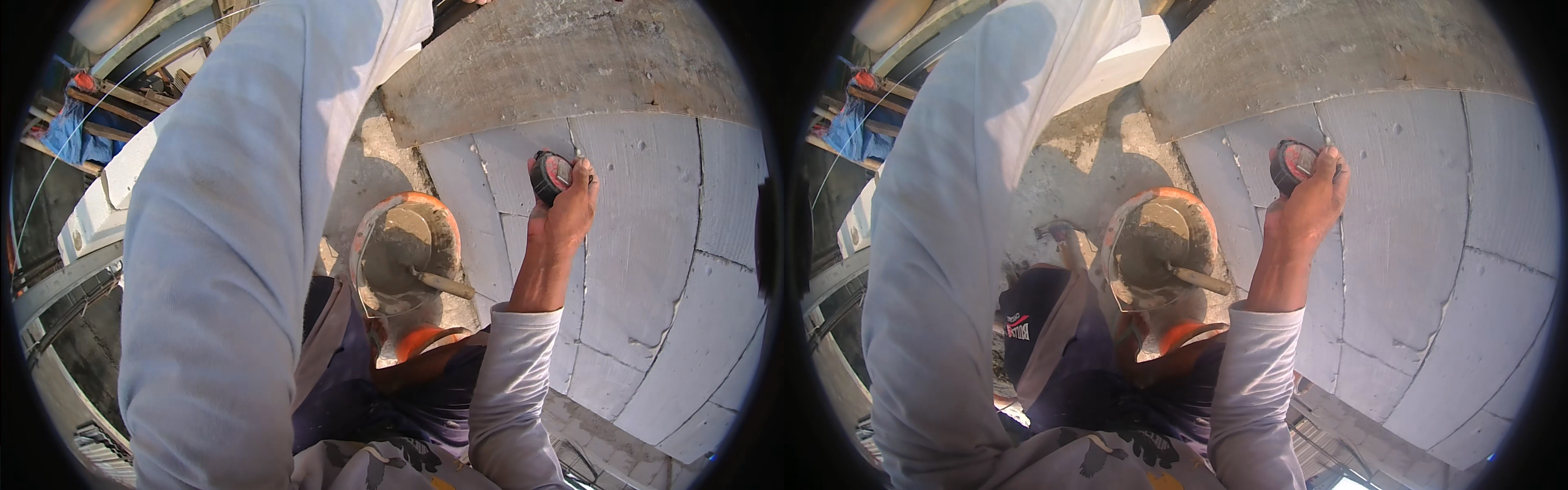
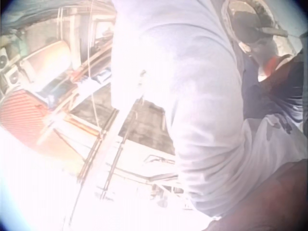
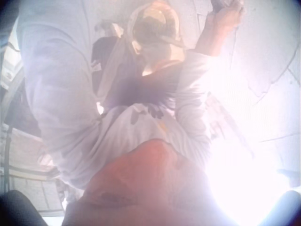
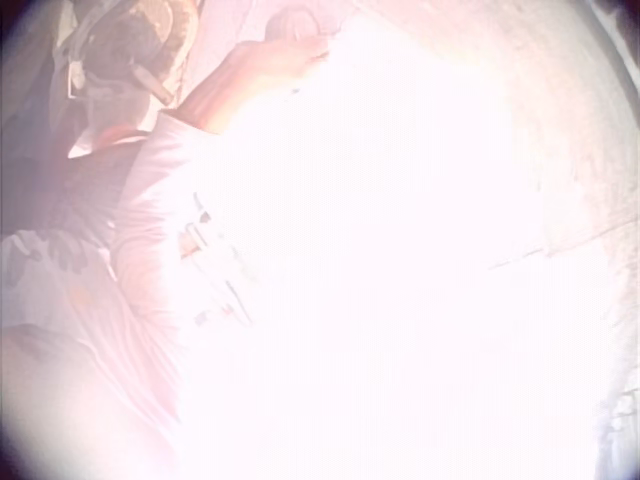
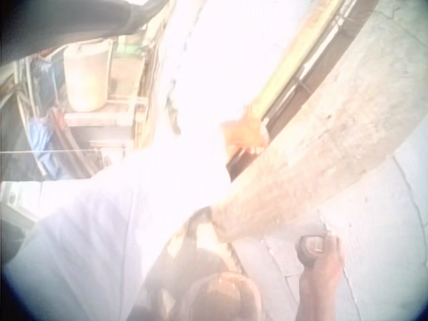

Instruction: The person measures a wall section using a tape measure and string line, then applies mortar to a white rectangular tile with a trowel. The person positions the tile against the wall and adjusts it to align with the string line.

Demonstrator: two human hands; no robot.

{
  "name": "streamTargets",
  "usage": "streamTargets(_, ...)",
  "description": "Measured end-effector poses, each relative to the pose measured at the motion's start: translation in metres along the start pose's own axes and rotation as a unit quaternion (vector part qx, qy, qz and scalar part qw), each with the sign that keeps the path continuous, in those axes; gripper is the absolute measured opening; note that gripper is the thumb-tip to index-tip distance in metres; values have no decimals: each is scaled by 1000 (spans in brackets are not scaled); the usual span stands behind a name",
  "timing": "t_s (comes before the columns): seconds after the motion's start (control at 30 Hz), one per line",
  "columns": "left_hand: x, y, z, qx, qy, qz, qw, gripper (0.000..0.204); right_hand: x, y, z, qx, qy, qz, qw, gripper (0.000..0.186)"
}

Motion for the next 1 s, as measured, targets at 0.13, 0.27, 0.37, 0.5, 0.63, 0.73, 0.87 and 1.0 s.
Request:
streamTargets(0.13,-8,-4,6,-10,-22,-17,1000,17,2,2,5,-1,-1,-9,1000,28)
streamTargets(0.27,-22,0,22,-39,-75,-55,995,17,-5,4,5,37,13,-18,999,26)
streamTargets(0.37,-61,23,37,-127,-113,-127,977,17,0,7,3,31,2,-13,999,26)
streamTargets(0.5,-105,107,-7,-121,103,15,987,22,-4,-1,23,65,34,-3,997,25)
streamTargets(0.63,-22,162,-20,-147,141,149,968,29,1,1,17,174,98,18,980,25)
streamTargets(0.73,-18,161,-30,-215,269,93,934,23,-1,-1,31,167,128,23,977,26)
streamTargets(0.87,10,130,-40,-328,254,-10,910,21,-1,4,22,162,145,38,975,25)
streamTargets(1.0,-2,123,-34,-220,330,57,916,19,-7,5,19,145,164,27,975,24)
Point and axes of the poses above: each hand's wrist, its own y-axis away from the middle knuckle, its own z-axis out of the back of the hand, x = y × z, the point moved 5 cm from there along -y, towards the middle knuckle, and after that the axes turned 14 degrees about y, right-handed, at the moved point
